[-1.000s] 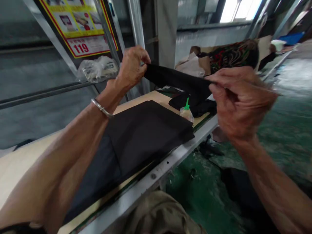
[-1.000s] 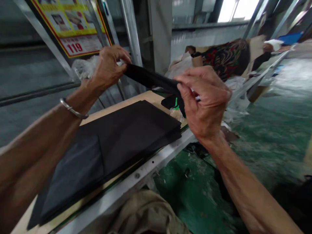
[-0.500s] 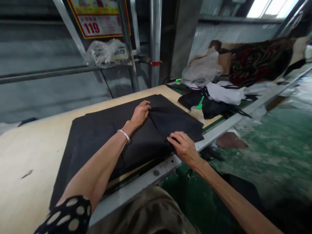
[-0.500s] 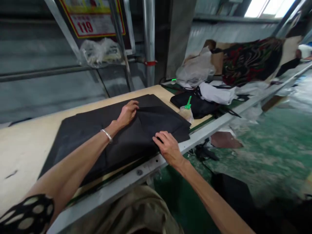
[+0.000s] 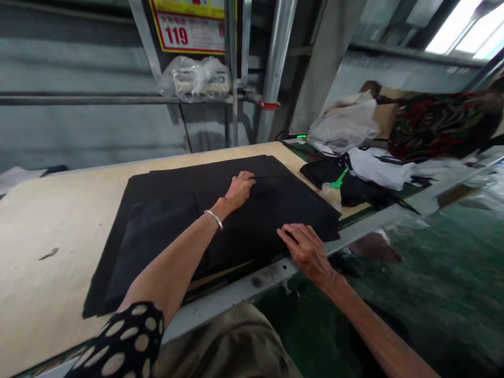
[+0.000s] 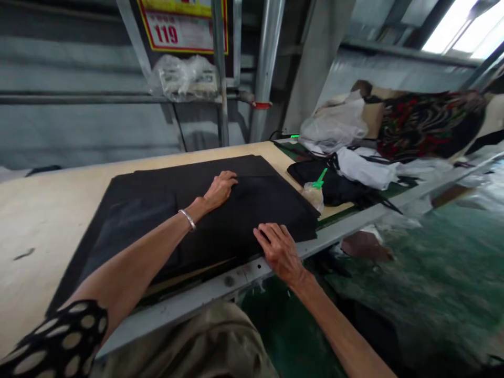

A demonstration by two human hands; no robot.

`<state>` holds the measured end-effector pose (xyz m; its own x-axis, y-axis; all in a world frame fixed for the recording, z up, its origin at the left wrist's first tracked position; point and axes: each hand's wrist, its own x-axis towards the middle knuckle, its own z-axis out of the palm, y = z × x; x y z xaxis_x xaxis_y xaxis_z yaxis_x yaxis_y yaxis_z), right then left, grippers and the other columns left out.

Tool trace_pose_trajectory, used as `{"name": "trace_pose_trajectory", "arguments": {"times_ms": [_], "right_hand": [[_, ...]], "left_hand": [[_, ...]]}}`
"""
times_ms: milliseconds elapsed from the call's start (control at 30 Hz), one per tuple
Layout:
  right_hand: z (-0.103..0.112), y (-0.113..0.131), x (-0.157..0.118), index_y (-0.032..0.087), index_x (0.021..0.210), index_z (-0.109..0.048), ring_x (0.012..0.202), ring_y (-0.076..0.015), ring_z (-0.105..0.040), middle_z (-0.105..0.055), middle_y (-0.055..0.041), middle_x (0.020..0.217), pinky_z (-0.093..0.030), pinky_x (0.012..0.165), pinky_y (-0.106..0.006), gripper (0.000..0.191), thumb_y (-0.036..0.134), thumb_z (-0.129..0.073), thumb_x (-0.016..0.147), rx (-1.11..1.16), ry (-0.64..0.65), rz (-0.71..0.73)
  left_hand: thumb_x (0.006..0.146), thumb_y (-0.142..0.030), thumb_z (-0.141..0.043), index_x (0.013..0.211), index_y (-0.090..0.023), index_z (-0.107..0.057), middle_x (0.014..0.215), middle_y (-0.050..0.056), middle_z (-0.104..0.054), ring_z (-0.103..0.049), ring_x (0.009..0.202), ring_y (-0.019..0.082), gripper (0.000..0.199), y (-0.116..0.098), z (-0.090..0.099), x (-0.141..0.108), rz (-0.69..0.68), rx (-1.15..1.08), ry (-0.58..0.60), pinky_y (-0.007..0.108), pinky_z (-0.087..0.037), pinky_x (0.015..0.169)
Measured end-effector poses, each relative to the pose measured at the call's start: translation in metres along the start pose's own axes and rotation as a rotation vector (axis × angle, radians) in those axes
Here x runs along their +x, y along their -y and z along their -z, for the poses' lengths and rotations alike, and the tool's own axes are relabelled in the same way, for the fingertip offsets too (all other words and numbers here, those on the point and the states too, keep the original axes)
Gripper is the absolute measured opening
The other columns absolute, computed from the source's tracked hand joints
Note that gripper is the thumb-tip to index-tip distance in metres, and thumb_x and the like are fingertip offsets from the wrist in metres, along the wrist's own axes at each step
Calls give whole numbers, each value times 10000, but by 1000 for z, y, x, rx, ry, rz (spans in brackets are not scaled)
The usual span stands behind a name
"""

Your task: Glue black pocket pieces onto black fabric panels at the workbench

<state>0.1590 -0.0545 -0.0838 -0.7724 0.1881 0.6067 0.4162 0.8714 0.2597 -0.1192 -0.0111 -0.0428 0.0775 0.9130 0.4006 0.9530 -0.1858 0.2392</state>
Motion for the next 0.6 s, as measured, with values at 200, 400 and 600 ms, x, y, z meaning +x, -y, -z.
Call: {"name": "trace_pose_trajectory", "arguments": {"times_ms": [200, 400, 600], "right_hand": [[4, -1, 5, 141, 1110, -687, 956, -216, -528, -656, -113, 1067, -380, 789, -349, 299, 63, -447, 950, 4, 19, -6], [7, 5, 4, 168, 1130, -673, 923, -212, -546, -648, -103, 1048, -438, 797, -358, 259, 124, -502, 940, 116, 60, -83], [12, -54, -6, 163, 1238, -608, 1055, -210, -618, -649, -128, 1184, -527, 866, -365, 322, 246, -467, 961, 409, -198, -568]], "left_hand": [[924, -99, -405, 1087, -151, -639, 1158, 100, -643, -550, 1126, 240, 290, -67, 24, -37, -70, -75, 23, 426, -450, 1008], [958, -190, -444, 1181, -210, -563, 1219, 72, -629, -580, 1119, 211, 254, -119, 17, -103, -162, -156, 154, 375, -470, 997], [966, -211, -453, 1350, -203, -464, 1309, 108, -602, -573, 1180, 243, 384, -119, 7, -116, -208, -114, 91, 434, -460, 1033]]}}
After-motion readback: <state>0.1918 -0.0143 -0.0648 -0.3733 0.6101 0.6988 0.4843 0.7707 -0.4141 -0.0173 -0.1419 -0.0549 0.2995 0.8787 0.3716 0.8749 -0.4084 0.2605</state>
